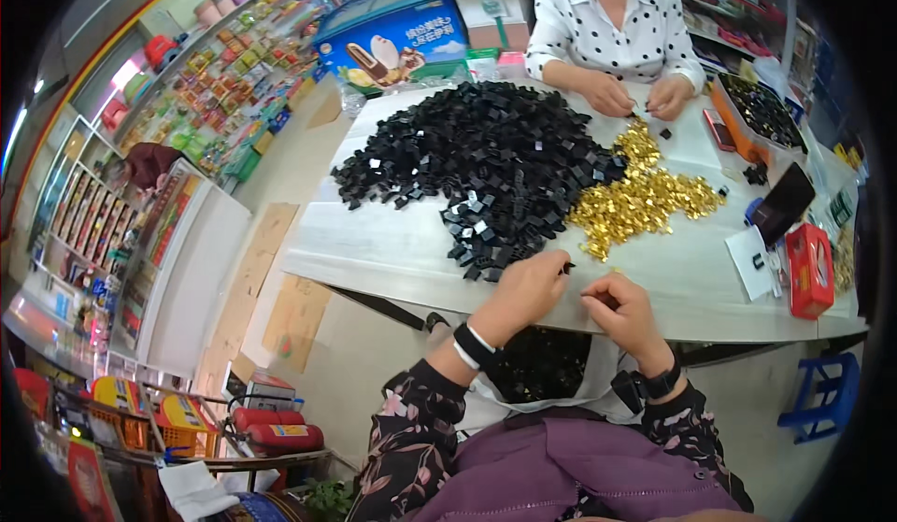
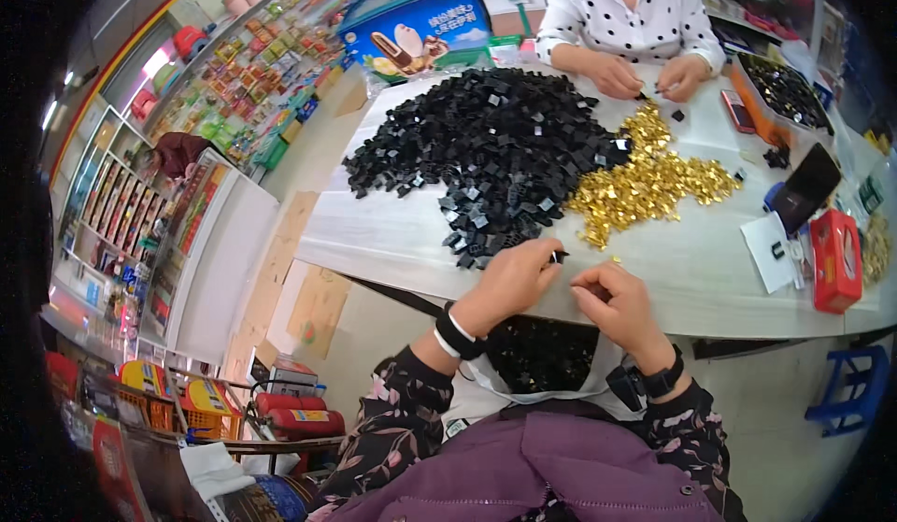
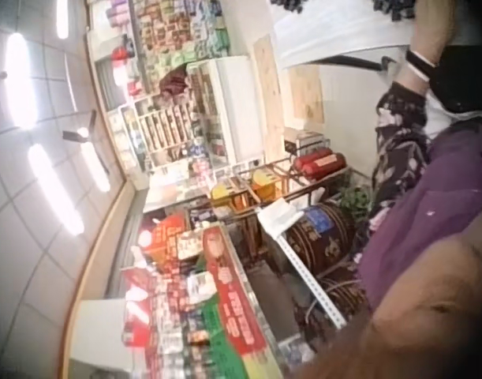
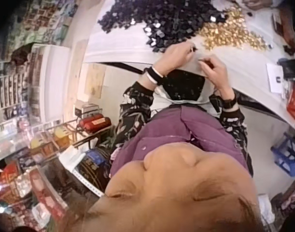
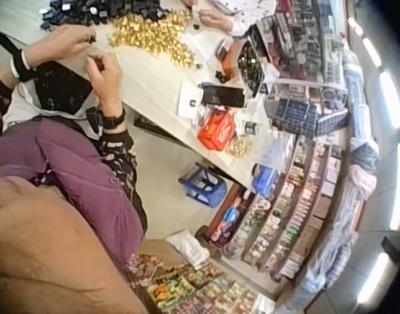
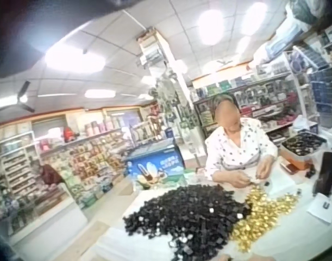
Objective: Assembling small gold tips onto black plastic components at a manual workstation.
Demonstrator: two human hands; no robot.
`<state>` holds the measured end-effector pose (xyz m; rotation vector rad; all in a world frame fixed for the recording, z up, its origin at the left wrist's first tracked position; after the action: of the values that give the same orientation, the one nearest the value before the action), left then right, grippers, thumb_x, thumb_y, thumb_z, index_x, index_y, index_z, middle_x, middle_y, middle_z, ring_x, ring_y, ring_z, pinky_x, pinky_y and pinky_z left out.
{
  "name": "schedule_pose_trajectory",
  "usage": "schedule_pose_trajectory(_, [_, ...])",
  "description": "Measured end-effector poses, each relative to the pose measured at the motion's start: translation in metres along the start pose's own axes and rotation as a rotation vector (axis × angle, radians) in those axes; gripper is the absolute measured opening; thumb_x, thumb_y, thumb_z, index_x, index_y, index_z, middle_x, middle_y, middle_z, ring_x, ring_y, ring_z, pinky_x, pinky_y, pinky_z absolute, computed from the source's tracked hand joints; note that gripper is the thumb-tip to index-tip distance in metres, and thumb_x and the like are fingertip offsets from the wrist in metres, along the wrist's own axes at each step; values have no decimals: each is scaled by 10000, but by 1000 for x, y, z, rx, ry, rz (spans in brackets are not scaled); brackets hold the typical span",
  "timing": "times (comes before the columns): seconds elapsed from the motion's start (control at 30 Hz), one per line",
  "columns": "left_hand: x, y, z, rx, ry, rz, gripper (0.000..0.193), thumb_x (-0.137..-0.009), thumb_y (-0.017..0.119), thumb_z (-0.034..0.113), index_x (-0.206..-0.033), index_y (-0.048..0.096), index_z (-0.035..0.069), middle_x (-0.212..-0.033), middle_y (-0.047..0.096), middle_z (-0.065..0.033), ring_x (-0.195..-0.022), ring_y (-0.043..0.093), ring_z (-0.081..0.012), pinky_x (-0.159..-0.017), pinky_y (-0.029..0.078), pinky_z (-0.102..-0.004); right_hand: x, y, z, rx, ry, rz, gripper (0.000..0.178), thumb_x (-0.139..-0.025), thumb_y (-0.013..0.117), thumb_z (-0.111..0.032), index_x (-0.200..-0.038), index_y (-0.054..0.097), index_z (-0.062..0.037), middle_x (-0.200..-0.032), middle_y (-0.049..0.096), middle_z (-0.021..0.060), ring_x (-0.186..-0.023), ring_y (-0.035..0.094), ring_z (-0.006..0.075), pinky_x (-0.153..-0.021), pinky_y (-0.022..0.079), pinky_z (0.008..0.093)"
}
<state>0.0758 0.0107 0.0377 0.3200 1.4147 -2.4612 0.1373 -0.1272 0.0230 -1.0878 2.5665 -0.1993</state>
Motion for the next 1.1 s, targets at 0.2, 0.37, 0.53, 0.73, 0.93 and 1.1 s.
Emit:
schedule_pose_trajectory(0.2, [18, 3, 3, 360, -29, 107, 280, -844, 612, 125, -1094, 562, 10, -939, 608, -122, -749, 600, -257, -672, 482, -330, -5, -2, 3, -111, 2, 33, 81, -804, 662, -78, -854, 636, -20, -760, 582, 6, -636, 533, 59, -581, 424, 205])
schedule_pose_trajectory(0.37, [22, 19, 1, 692, -110, 96, 241, -885, 578, 149, -1075, 551, 3, -941, 607, -107, -758, 590, -205, -669, 473, -295, -3, 2, 10, -239, 144, -4, 62, -822, 636, -56, -867, 615, -20, -768, 587, -9, -698, 516, 49, -623, 411, 194])
schedule_pose_trajectory(0.53, [27, 35, -4, 984, -267, 45, 204, -919, 547, 146, -1083, 564, 26, -894, 599, -22, -685, 512, -51, -568, 441, -217, 1, -3, 17, -292, 207, 55, 76, -828, 638, -93, -856, 618, -25, -765, 601, 3, -689, 527, 53, -608, 419, 200])
schedule_pose_trajectory(0.73, [33, 17, -15, 843, -155, 119, 208, -902, 562, 108, -1097, 581, 37, -873, 598, -6, -692, 510, -45, -604, 440, -209, -17, 15, 1, -129, 250, -26, 146, -827, 669, -172, -852, 628, -35, -749, 605, -6, -679, 528, 44, -593, 432, 205])
schedule_pose_trajectory(0.93, [25, 10, -1, 669, -22, 141, 238, -869, 573, 64, -1104, 578, 29, -904, 618, -81, -748, 569, -121, -654, 460, -239, -12, 17, 24, -364, 296, -75, 157, -862, 650, -207, -872, 611, -55, -753, 604, -23, -676, 529, 35, -587, 420, 187])
schedule_pose_trajectory(1.1, [29, 19, -5, 753, -106, 94, 229, -851, 577, 62, -1075, 573, 18, -939, 630, -148, -797, 624, -245, -694, 485, -308, -9, 12, 19, -330, 431, -108, 149, -870, 648, -197, -877, 604, -55, -759, 606, -31, -674, 530, 31, -589, 420, 181])
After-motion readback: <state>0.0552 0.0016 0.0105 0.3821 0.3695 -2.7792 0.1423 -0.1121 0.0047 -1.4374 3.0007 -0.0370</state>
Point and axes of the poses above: each hand's wrist, its own x-axis away from the middle knuckle, its own y-axis out of the palm, z = x × y, the point moved 7 cm from there along -x, towards the middle knuckle
